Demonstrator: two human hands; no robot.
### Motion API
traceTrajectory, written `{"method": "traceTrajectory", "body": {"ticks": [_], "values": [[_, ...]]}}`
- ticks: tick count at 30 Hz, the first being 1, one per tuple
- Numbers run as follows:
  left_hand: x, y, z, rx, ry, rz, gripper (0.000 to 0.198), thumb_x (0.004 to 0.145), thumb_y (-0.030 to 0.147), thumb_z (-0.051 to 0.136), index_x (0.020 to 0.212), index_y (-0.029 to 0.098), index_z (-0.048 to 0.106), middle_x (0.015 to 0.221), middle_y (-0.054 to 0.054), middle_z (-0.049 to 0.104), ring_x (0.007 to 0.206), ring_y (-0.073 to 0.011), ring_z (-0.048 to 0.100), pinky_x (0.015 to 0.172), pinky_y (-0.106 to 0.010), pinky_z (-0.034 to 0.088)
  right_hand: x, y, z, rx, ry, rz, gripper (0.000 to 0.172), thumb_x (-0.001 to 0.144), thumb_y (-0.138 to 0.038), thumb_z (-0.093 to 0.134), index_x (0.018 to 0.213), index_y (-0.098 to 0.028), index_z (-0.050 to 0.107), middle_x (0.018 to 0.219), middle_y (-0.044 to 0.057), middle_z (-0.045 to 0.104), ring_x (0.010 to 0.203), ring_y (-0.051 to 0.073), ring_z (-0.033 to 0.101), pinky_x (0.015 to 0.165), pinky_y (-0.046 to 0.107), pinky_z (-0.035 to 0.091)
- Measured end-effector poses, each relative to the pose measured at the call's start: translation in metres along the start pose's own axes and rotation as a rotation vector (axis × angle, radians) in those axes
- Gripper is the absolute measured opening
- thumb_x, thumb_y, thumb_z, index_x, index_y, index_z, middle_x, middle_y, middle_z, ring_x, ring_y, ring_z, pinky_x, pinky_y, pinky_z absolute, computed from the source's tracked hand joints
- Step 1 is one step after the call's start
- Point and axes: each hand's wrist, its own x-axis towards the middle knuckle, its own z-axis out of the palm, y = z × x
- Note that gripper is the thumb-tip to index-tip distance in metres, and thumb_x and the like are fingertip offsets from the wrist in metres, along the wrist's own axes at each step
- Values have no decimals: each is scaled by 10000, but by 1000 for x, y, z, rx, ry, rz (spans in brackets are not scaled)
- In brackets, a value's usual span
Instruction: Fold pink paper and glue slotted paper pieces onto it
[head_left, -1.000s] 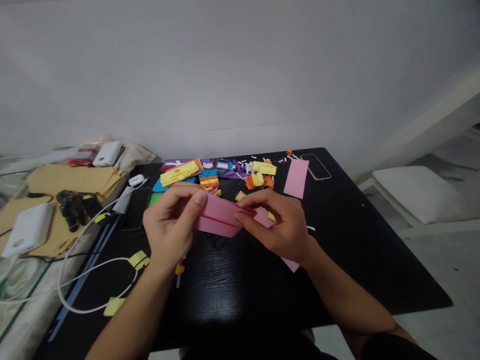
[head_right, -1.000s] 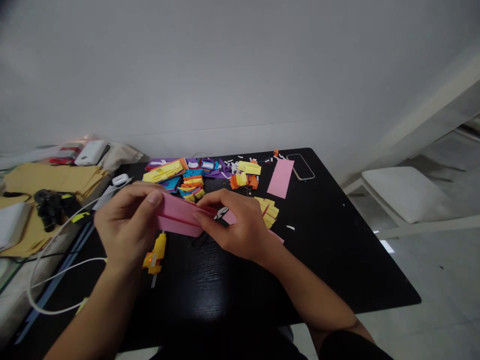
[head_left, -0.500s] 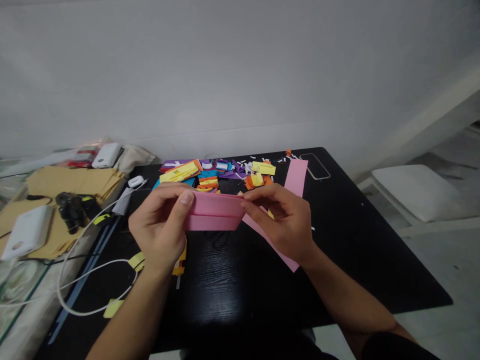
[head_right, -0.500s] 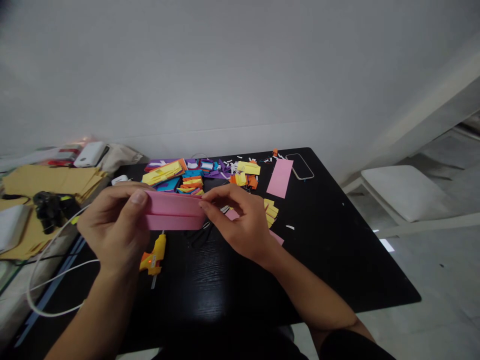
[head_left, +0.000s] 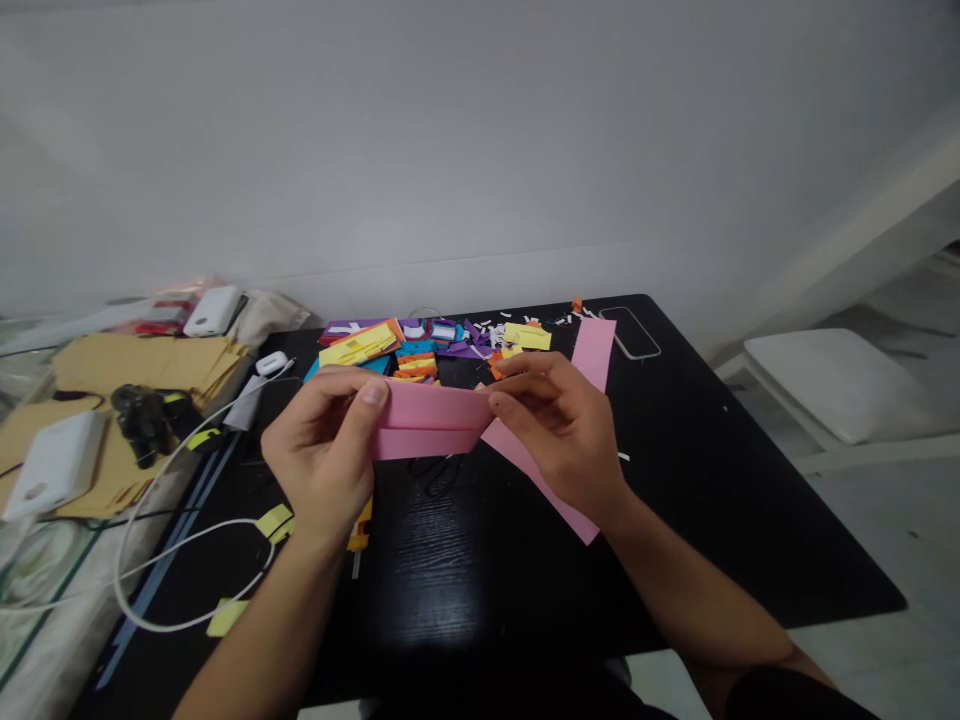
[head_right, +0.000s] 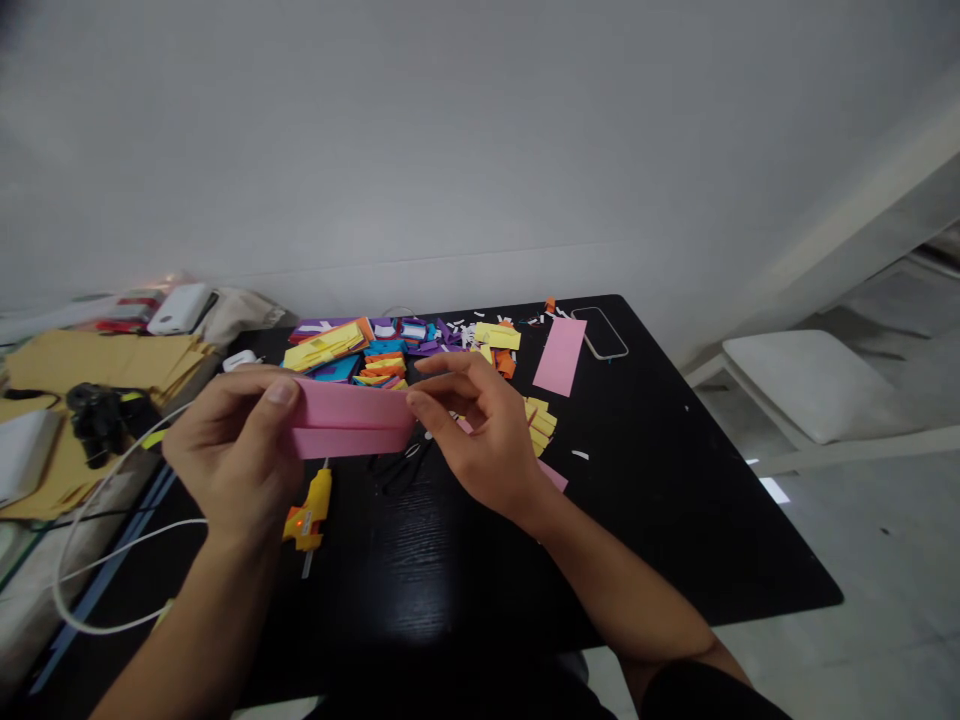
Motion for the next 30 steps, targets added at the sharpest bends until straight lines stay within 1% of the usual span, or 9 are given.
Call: {"method": "traceTrajectory", "body": {"ticks": [3, 5, 11, 16, 20, 22, 25, 28, 30], "values": [[0, -2, 0, -6, -3, 1, 73, 963, 274, 795, 896, 246, 803, 806, 6, 736, 738, -155, 655, 717, -314, 516, 4, 2, 0, 44, -85, 110, 320, 825, -297, 924, 1090, -230, 758, 1064, 47, 839, 985, 197, 821, 906, 327, 697], [1, -4, 0, -16, -13, 8, 76, 955, 277, 803, 888, 241, 807, 787, 2, 733, 714, -156, 645, 708, -317, 513, 6, 3, 0, 57, -103, 153, 311, 807, -321, 942, 1052, -226, 777, 1082, 56, 840, 998, 201, 816, 927, 343, 692], [1, -7, 3, -65, 1, 34, 58, 947, 209, 790, 900, 232, 815, 775, 10, 733, 707, -130, 624, 684, -279, 490, 11, 6, -3, 44, -64, 200, 262, 796, -332, 940, 1005, -238, 813, 974, 39, 849, 928, 200, 816, 896, 373, 694], [1, -6, 1, -33, 2, -34, 60, 942, 210, 793, 894, 240, 815, 803, 13, 748, 744, -126, 645, 715, -266, 504, 12, 8, -3, 36, -24, 200, 199, 763, -334, 958, 892, -242, 837, 846, 26, 844, 781, 196, 809, 797, 375, 697], [2, -5, 0, 9, -7, -94, 63, 928, 230, 801, 867, 238, 812, 798, 15, 746, 742, -129, 647, 713, -267, 509, 11, 6, -3, 2, 14, 166, 183, 775, -330, 948, 892, -243, 838, 813, 16, 831, 755, 187, 798, 762, 356, 687], [2, -6, 0, 17, -3, -133, 68, 921, 244, 806, 853, 238, 809, 798, 16, 744, 739, -131, 648, 706, -266, 506, 11, 5, -3, 6, 13, 175, 212, 766, -316, 957, 914, -240, 825, 787, 5, 820, 745, 178, 789, 734, 330, 674], [0, -7, -1, 35, 6, -170, 76, 927, 265, 806, 855, 241, 809, 806, 16, 746, 750, -134, 652, 708, -264, 509, 11, 5, -1, 51, -9, 197, 290, 756, -305, 968, 984, -237, 801, 835, 3, 825, 808, 174, 796, 769, 313, 672], [-1, -9, -1, 41, 27, -143, 84, 939, 287, 807, 869, 240, 806, 813, 11, 748, 761, -137, 658, 720, -268, 519, 11, 8, -1, 87, -55, 233, 348, 757, -325, 968, 1036, -228, 785, 954, 32, 844, 917, 195, 808, 862, 351, 682], [-2, -10, -1, 42, 32, -124, 102, 944, 312, 806, 873, 239, 802, 814, 7, 744, 760, -142, 655, 718, -277, 522, 11, 11, -1, 89, -76, 259, 370, 740, -339, 978, 1032, -222, 781, 995, 51, 850, 942, 212, 811, 889, 380, 682]]}}
